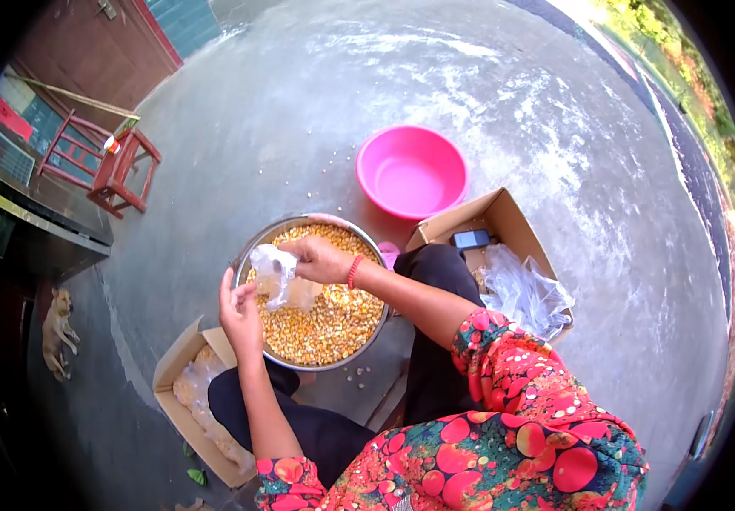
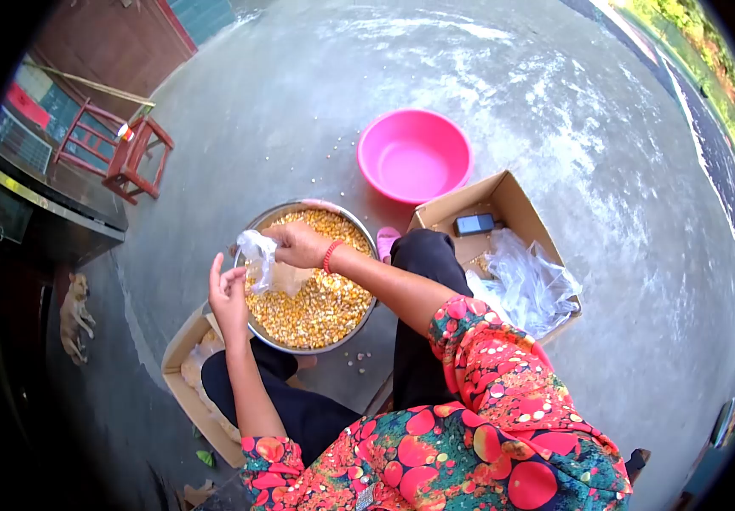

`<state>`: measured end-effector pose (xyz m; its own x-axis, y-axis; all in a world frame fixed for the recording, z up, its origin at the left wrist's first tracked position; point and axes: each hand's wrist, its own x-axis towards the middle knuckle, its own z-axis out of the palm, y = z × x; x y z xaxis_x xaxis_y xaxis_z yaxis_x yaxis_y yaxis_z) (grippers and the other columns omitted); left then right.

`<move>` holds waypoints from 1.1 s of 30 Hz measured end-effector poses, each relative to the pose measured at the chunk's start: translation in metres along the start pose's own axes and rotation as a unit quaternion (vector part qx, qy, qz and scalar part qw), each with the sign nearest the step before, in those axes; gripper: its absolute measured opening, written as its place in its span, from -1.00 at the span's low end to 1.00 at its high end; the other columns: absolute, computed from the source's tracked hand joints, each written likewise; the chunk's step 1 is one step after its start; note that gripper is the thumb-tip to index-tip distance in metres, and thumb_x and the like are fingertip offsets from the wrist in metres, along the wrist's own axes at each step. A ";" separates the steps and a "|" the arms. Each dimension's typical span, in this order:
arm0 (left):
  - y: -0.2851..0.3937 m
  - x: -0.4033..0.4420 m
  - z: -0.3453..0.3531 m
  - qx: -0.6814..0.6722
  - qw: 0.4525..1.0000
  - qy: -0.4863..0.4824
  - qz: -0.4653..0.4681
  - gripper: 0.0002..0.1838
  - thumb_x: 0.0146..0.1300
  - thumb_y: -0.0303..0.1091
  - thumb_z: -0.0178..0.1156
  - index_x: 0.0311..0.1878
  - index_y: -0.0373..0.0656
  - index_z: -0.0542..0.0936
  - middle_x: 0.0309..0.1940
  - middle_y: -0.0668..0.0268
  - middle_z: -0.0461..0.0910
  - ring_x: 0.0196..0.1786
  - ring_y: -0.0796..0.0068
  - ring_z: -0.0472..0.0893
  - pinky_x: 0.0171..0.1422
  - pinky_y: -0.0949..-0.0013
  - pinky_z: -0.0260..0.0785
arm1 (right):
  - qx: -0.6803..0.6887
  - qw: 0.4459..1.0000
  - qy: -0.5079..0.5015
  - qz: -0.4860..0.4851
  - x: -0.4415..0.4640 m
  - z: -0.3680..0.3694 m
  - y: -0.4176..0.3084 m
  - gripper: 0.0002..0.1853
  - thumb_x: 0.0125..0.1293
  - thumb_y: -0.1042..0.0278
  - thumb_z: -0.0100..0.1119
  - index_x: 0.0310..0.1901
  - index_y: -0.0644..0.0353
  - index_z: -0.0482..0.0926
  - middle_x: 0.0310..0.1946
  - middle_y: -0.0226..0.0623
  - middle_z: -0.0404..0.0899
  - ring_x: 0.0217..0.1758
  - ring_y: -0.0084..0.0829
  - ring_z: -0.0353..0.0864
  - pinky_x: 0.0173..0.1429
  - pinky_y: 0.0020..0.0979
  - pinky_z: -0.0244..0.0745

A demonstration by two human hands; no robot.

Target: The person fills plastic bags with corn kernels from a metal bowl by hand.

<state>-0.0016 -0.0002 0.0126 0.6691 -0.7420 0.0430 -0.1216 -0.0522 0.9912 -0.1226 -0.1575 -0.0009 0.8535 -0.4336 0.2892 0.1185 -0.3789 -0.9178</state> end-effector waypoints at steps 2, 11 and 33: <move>-0.010 0.002 -0.005 0.236 0.971 0.006 0.048 -0.33 0.08 -0.51 0.12 0.30 -0.18 0.16 -0.14 0.14 0.53 -0.14 0.29 0.54 -0.02 0.36 0.37 | 0.022 0.999 -0.028 0.005 0.000 -0.003 -0.004 -0.73 -0.01 0.51 0.10 -0.19 0.23 0.53 -0.40 -0.09 0.57 -0.36 -0.33 0.59 -0.23 -0.35 0.45; -0.059 -0.009 0.004 0.156 0.968 -0.197 0.005 -0.51 -0.02 -0.47 0.28 0.02 -0.27 0.39 -0.06 0.24 0.45 -0.04 0.39 0.45 0.07 0.33 0.33 | 0.255 0.943 -0.214 -0.024 -0.010 0.023 -0.020 -0.70 0.08 0.51 0.10 -0.09 0.26 0.49 -0.23 -0.40 0.54 -0.12 -0.61 0.45 0.02 -0.53 0.35; 0.005 -0.005 0.019 0.122 0.982 0.000 0.145 -0.70 0.37 -0.35 -0.16 -0.04 -0.37 0.44 -0.13 0.14 0.48 -0.06 0.38 0.45 0.09 0.32 0.25 | -0.238 0.970 -0.037 0.020 -0.019 0.005 -0.001 -0.46 -0.10 0.52 0.17 0.03 0.12 0.38 -0.02 -0.08 0.32 -0.05 -0.06 0.46 -0.02 -0.21 0.43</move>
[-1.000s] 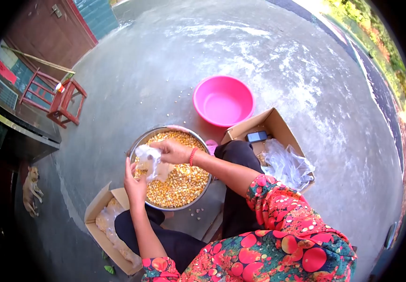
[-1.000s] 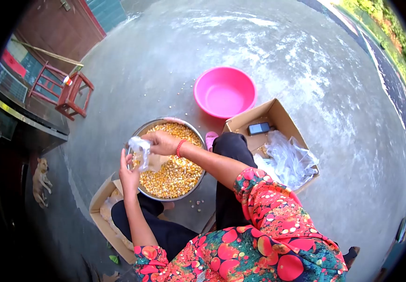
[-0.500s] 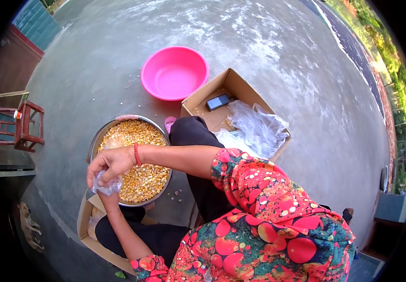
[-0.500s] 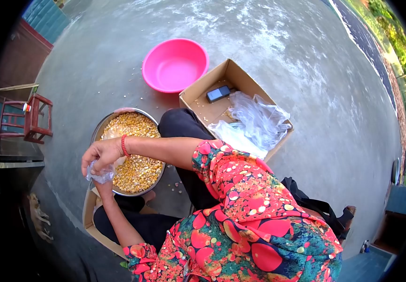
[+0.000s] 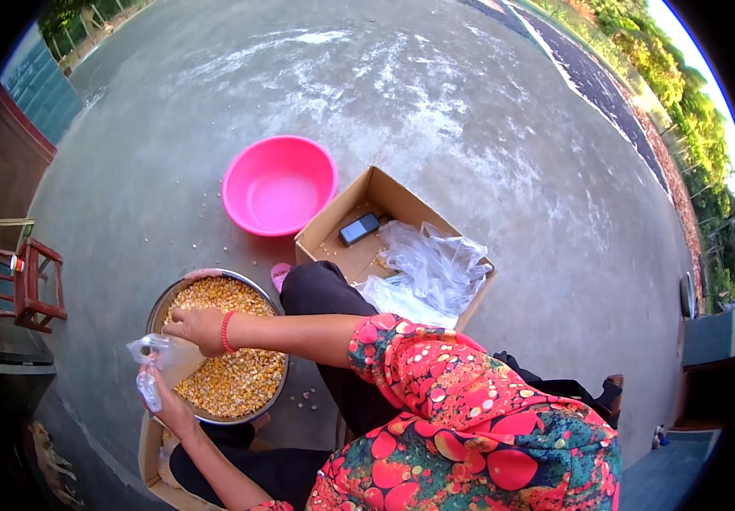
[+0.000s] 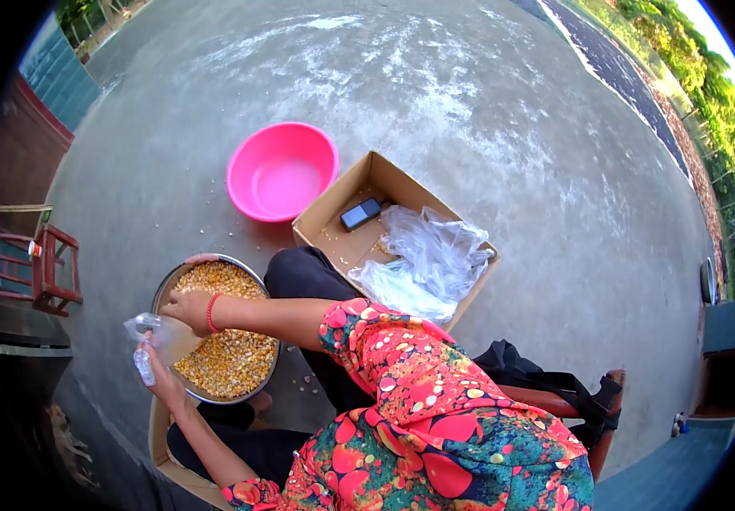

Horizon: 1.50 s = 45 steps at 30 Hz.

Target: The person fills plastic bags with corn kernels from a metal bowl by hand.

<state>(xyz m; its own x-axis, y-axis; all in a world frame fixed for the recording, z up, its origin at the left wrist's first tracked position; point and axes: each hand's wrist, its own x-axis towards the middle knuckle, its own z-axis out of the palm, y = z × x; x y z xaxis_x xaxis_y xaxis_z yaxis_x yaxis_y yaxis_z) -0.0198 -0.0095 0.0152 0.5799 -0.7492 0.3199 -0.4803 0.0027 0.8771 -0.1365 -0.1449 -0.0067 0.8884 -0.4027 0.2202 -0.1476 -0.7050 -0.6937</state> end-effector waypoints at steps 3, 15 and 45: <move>-0.004 -0.005 0.000 -0.008 0.999 -0.020 -0.038 -0.69 0.38 -0.31 -0.16 -0.03 -0.35 0.44 -0.14 0.18 0.48 -0.07 0.41 0.44 0.07 0.33 0.26 | 0.001 0.999 -0.016 -0.040 -0.005 0.023 -0.007 -0.48 -0.10 0.42 0.23 0.00 0.16 0.39 -0.03 -0.07 0.34 -0.08 -0.06 0.48 -0.03 -0.23 0.42; 0.002 0.002 -0.011 -0.113 0.986 -0.111 -0.059 -0.26 -0.09 -0.52 0.28 0.22 -0.28 0.21 0.19 0.15 0.28 0.24 0.33 0.27 0.33 0.27 0.07 | 0.268 0.951 0.135 -0.078 0.031 0.051 0.022 -0.83 0.04 0.34 0.17 -0.31 0.17 0.59 -0.36 -0.17 0.55 -0.27 -0.21 0.54 -0.17 -0.31 0.40; -0.062 -0.031 0.040 -0.056 0.961 -0.203 -0.179 -0.55 0.33 -0.16 -0.02 0.13 -0.31 0.34 0.08 0.08 0.38 0.15 0.27 0.35 0.21 0.27 0.16 | 0.283 0.950 -0.085 -0.098 0.006 -0.032 0.003 -0.36 -0.02 0.19 0.33 0.12 0.20 0.35 -0.04 -0.08 0.46 0.07 -0.28 0.42 0.14 -0.32 0.31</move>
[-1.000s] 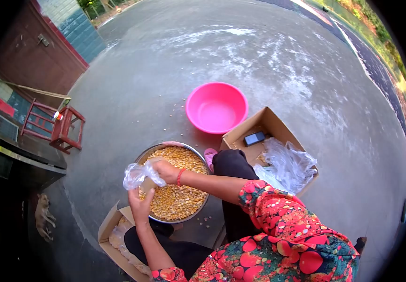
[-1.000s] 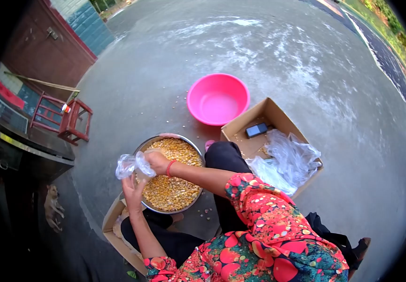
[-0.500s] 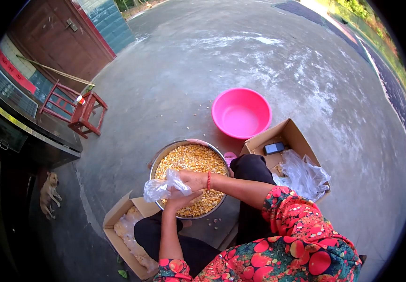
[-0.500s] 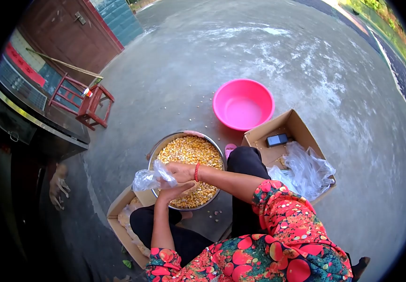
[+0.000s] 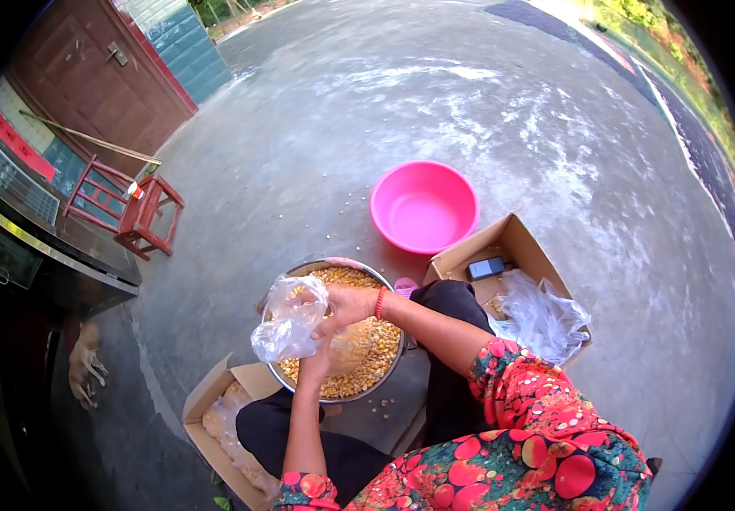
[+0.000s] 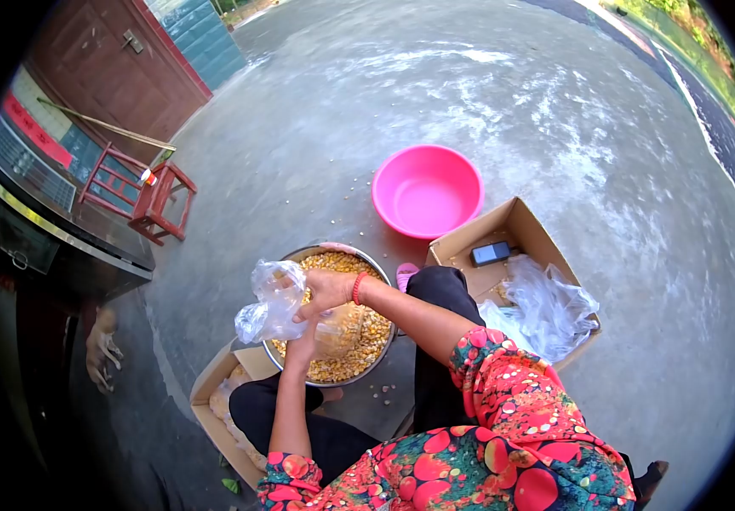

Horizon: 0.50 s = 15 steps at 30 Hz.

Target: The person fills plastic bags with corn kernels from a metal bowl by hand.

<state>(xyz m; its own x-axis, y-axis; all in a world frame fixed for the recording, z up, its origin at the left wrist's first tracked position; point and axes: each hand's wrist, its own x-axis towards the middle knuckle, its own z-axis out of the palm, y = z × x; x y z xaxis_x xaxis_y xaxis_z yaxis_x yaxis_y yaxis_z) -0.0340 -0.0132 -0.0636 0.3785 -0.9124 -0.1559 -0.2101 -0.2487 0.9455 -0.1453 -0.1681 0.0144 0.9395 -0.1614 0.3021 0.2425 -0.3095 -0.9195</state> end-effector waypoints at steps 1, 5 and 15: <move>0.000 0.001 -0.006 0.007 1.000 -0.012 -0.016 -0.57 0.32 -0.17 -0.01 0.10 -0.32 0.36 0.06 0.10 0.40 0.12 0.28 0.37 0.21 0.29 0.16 | -0.065 0.998 -0.021 -0.018 -0.002 -0.002 0.005 -0.34 -0.04 0.18 0.33 0.13 0.20 0.35 -0.02 -0.04 0.45 0.09 -0.20 0.42 0.15 -0.30 0.31; 0.009 -0.001 -0.012 -0.005 0.993 0.121 0.014 -0.66 0.33 -0.18 -0.02 -0.06 -0.28 0.48 -0.16 0.25 0.50 -0.09 0.46 0.44 0.07 0.38 0.25 | -0.297 0.943 -0.111 0.097 -0.011 0.006 0.016 -0.19 -0.20 0.09 0.38 0.15 0.20 0.29 0.00 -0.01 0.38 0.06 -0.05 0.40 0.11 -0.21 0.34; 0.028 -0.006 -0.012 0.052 0.977 0.181 0.097 -0.70 0.36 -0.22 -0.09 -0.08 -0.27 0.48 -0.12 0.25 0.47 -0.07 0.38 0.42 0.08 0.34 0.21 | -0.286 0.921 -0.180 0.193 -0.002 0.027 0.031 0.00 -0.33 -0.09 0.43 0.20 0.17 0.23 0.10 -0.06 0.31 0.13 -0.08 0.37 0.18 -0.20 0.31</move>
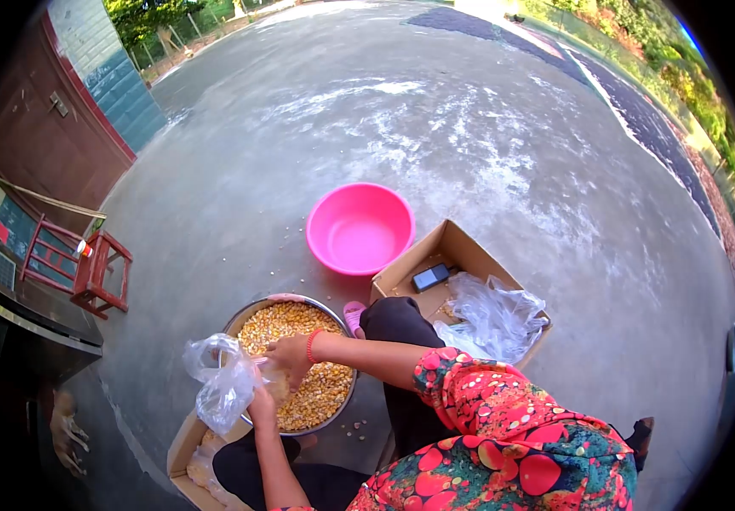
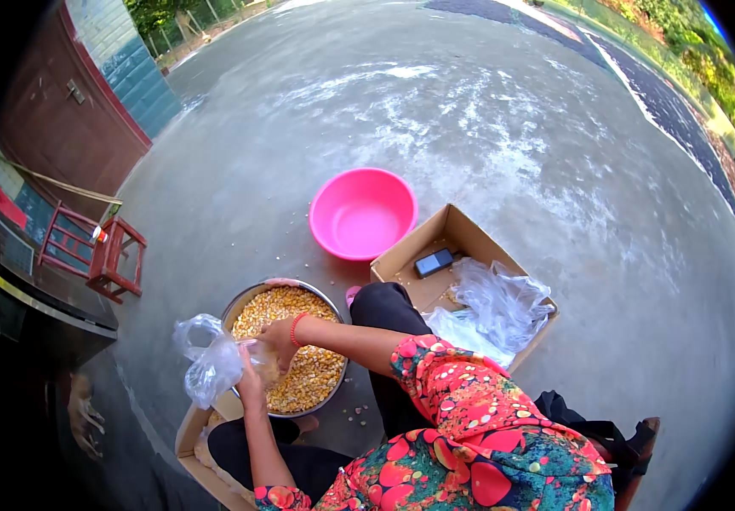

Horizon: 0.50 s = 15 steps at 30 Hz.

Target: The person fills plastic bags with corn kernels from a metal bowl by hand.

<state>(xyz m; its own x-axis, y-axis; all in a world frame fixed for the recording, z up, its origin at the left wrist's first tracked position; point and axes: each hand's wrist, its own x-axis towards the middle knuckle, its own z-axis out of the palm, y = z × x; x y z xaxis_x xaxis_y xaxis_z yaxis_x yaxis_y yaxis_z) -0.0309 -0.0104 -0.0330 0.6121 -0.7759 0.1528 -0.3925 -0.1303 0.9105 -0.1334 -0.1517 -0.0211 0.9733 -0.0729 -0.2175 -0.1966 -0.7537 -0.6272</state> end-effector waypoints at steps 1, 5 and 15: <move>0.005 0.002 -0.003 0.020 0.998 -0.037 0.055 -0.71 0.36 -0.26 -0.11 -0.09 -0.26 0.48 -0.13 0.23 0.48 -0.06 0.36 0.42 0.08 0.34 0.22 | 0.000 1.000 -0.010 0.002 -0.003 -0.003 -0.005 0.01 -0.36 -0.17 0.41 0.19 0.14 0.26 0.09 -0.07 0.34 0.14 -0.11 0.37 0.18 -0.20 0.30; -0.002 -0.008 -0.004 0.068 0.988 -0.087 0.109 -0.72 0.35 -0.28 -0.12 -0.11 -0.26 0.49 -0.15 0.22 0.49 -0.07 0.33 0.43 0.07 0.33 0.23 | 0.049 0.998 -0.024 -0.020 -0.005 0.006 -0.020 -0.06 -0.37 -0.18 0.40 0.14 0.09 0.35 0.06 -0.12 0.40 0.14 -0.18 0.37 0.22 -0.20 0.22; -0.008 -0.010 -0.010 0.220 0.966 -0.073 0.111 -0.69 0.29 -0.22 -0.07 -0.17 -0.27 0.52 -0.19 0.18 0.53 -0.12 0.31 0.48 0.02 0.28 0.28 | 0.117 0.913 0.261 -0.292 0.043 0.085 -0.004 -0.53 0.12 0.23 0.15 0.06 0.21 0.39 -0.02 -0.08 0.47 0.06 -0.16 0.41 0.19 -0.26 0.26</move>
<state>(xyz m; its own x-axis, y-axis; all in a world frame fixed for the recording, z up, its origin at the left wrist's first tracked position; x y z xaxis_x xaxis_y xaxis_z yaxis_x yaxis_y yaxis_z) -0.0266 0.0045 -0.0374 0.3890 -0.8894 0.2402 -0.7761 -0.1760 0.6055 -0.1011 -0.0962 -0.0910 0.8316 -0.0513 0.5530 0.4133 -0.6080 -0.6779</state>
